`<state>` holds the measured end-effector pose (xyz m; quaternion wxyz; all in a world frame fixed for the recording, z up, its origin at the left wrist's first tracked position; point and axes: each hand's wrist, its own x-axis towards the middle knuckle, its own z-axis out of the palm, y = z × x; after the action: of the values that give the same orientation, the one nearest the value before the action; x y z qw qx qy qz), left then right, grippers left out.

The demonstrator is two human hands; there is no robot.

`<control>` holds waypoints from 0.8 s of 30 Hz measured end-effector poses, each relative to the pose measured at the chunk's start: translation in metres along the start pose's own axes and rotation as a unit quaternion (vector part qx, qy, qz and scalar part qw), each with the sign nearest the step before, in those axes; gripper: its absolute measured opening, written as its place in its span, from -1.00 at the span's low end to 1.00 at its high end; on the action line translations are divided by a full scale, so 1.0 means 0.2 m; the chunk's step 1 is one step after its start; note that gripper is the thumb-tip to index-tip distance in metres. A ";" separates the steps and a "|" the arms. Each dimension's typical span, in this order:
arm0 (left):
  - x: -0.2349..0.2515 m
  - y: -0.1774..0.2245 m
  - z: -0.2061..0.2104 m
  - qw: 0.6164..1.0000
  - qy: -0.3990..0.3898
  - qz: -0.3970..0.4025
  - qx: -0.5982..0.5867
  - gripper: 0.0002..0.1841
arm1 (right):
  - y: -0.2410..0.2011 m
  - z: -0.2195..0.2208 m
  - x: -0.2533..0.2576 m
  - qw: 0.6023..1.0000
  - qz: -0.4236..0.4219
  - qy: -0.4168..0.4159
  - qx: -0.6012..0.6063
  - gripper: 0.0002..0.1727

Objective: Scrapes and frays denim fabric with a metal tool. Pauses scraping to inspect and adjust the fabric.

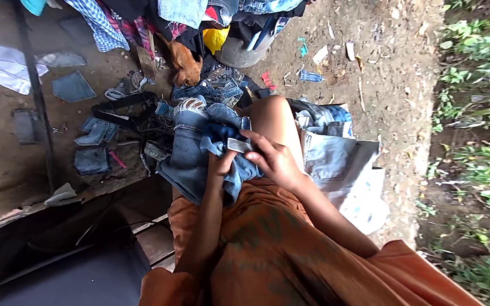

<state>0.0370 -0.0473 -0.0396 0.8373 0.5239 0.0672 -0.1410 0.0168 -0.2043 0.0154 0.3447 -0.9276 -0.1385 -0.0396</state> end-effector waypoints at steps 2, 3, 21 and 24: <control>-0.02 0.05 0.02 0.999 0.016 -0.028 -0.008 -0.75 | 0.04 0.04 -0.01 1.000 0.007 0.000 -0.029 -0.50; -0.03 0.07 0.03 0.999 0.027 -0.037 -0.019 -0.74 | 0.05 0.05 -0.02 0.999 0.014 -0.001 -0.029 -0.51; 0.01 0.04 0.04 0.999 0.005 -0.053 0.000 -0.75 | 0.04 -0.09 -0.04 0.949 0.178 -0.014 0.260 -0.58; 0.00 0.01 0.02 1.000 -0.001 -0.027 -0.005 -0.73 | 0.03 -0.03 -0.05 0.969 0.202 -0.074 0.123 -0.52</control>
<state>0.0383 -0.0501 -0.0367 0.8362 0.5173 0.0812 -0.1633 0.0087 -0.2151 0.0133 0.4459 -0.8870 0.0230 0.1176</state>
